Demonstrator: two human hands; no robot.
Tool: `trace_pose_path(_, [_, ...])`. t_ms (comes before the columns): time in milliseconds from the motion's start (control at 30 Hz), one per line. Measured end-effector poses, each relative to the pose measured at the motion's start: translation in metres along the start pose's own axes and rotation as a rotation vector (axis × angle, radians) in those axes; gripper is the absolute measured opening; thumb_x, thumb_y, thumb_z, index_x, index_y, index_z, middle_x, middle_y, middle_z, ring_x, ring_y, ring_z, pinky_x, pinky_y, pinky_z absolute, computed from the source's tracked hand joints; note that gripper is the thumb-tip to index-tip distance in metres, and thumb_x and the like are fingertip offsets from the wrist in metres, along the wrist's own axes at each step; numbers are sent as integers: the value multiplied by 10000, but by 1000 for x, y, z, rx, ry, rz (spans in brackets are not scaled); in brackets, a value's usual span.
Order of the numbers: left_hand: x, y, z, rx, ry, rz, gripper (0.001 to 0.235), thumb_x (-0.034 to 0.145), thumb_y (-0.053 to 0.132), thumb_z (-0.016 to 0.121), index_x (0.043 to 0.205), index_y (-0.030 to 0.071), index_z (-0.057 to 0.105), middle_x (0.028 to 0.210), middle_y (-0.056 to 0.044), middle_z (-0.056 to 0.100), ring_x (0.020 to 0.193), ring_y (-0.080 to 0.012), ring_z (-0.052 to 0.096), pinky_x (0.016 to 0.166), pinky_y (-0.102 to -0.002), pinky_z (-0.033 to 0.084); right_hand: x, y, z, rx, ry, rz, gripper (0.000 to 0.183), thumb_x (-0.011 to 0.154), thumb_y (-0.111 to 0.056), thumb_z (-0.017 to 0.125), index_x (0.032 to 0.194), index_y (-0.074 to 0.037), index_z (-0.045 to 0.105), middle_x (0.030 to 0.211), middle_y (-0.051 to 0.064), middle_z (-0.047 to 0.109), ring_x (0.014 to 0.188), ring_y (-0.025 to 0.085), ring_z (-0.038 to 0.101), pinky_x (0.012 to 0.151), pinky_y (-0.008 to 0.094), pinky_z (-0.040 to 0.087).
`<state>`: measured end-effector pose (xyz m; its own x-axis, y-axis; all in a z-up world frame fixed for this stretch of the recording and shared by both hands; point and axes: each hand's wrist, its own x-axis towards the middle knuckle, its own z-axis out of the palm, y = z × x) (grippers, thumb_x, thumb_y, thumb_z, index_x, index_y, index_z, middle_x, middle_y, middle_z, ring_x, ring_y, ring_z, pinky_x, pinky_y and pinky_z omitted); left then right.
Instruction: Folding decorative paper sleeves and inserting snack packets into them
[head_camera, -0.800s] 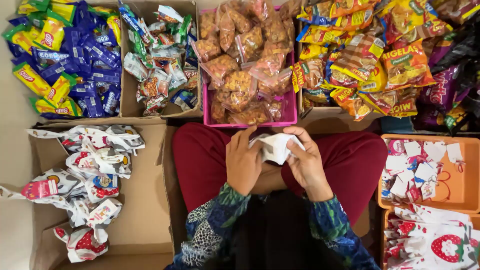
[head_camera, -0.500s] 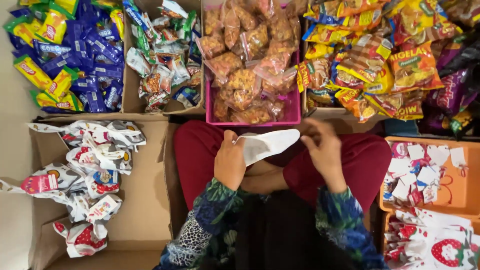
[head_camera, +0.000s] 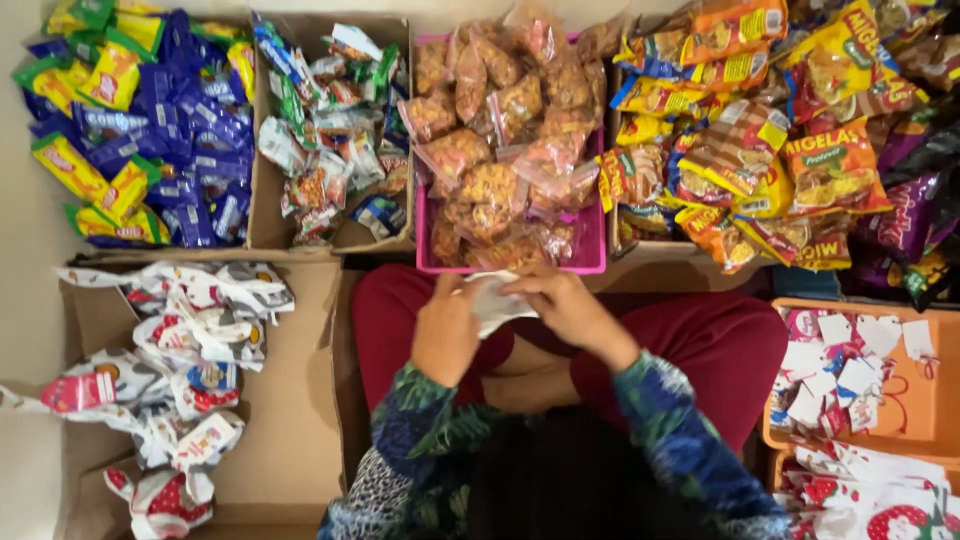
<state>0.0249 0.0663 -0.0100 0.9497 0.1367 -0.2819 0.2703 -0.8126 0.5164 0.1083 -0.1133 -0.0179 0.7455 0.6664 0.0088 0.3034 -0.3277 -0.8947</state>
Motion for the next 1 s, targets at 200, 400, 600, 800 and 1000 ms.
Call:
trace_pose_path(200, [16,-28,-36,64,30,-130,653,813,36,615,1441,199,533,1219,-102,552,910,-459,714,819,-532,615,85,90,-67,-649,270,-140,263,888,21,590,1093,-53,738,1171,180,642,982,442,674,827,500,565])
trace_pose_path(400, [22,-23,-44,115,-2,-131,662,822,26,626,1453,212,548,1208,-78,571,913,-396,730,799,-470,628,142,132,-71,-1286,229,-494,305,968,-398,636,1264,-373,703,1225,-26,645,959,273,611,875,407,488])
trace_pose_path(600, [23,-21,-35,132,-13,-86,673,789,11,676,1435,144,545,1188,-109,590,922,-388,718,772,-478,630,119,53,-61,-587,259,-67,503,825,-238,785,1300,-370,683,1138,-42,663,967,281,706,832,405,569])
trace_pose_path(800, [19,-9,-26,64,-31,-60,659,784,7,701,1418,102,550,1258,-130,574,965,-428,709,827,-503,627,15,-32,-20,394,302,134,612,758,-125,876,1262,-124,529,1148,34,644,1047,169,617,890,304,538])
trace_pose_path(1000, [-4,-5,-47,-116,-123,-13,708,784,125,702,1465,93,512,1347,-125,560,1085,-446,682,910,-540,587,-25,12,56,512,375,141,457,834,75,763,1168,-68,486,1042,165,728,857,263,766,753,374,650])
